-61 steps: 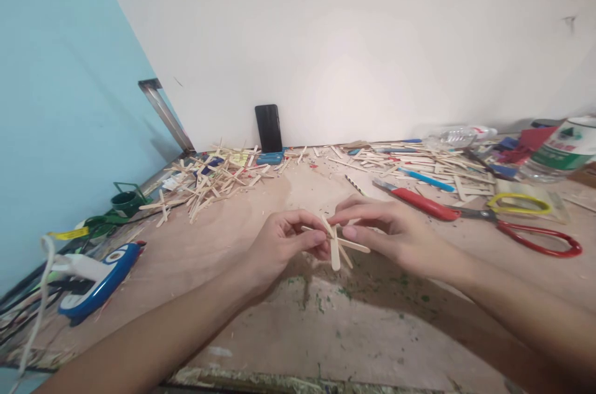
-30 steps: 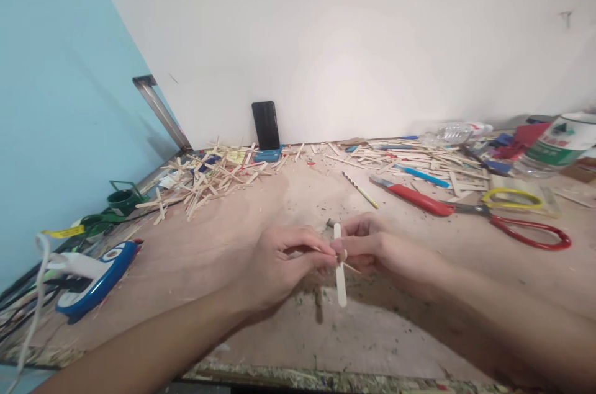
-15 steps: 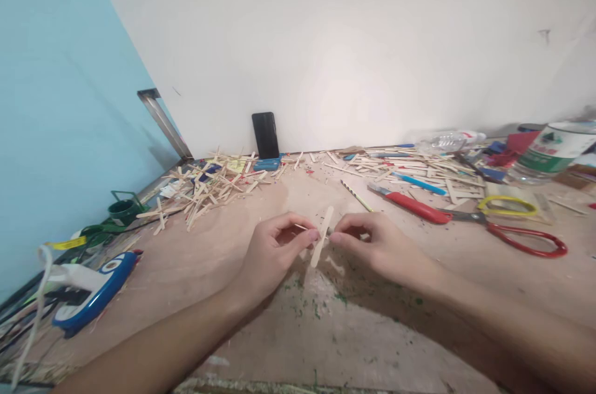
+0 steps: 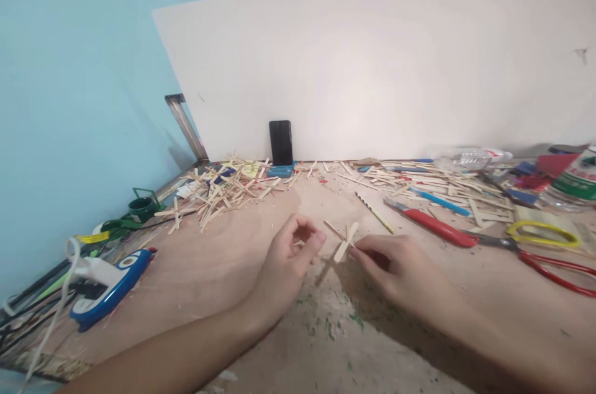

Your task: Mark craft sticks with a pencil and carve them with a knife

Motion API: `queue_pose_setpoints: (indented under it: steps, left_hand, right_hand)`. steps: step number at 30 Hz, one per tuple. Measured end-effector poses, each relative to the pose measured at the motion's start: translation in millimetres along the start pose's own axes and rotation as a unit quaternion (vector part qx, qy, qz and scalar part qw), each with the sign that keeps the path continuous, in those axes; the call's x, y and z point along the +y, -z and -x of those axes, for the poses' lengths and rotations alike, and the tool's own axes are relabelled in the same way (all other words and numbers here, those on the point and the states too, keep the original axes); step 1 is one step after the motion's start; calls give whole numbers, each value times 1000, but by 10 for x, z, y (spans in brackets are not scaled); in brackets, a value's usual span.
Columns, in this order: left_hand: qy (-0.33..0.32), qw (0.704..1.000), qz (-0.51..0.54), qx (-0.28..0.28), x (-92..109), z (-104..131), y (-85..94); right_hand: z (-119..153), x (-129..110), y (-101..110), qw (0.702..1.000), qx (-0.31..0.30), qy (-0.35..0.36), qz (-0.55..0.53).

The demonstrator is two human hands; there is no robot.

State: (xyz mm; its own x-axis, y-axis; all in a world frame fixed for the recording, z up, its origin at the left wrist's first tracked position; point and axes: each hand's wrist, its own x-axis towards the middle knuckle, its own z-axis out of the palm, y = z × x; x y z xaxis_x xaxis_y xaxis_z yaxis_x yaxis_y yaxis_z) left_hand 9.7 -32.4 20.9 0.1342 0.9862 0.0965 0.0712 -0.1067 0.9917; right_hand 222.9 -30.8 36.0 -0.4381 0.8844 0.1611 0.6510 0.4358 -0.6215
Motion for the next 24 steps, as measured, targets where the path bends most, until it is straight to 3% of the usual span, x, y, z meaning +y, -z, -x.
queue_pose_setpoints:
  steps: [5,8,12,24]
  left_hand:
    - [64,991,-10,-114,-9,68,-69]
    - [102,984,4,-148,-39,96,-126]
    - [136,979,38,-148,-35,91,-126]
    - [152,978,93,-109,-3,27,-75]
  right_hand:
    - [17,18,-31,999,22,15,29]
    - [29,46,-71,999,28,29,37]
    - [43,79,-99,997,42,47,49]
    - [44,122,-126,985,95,119,87]
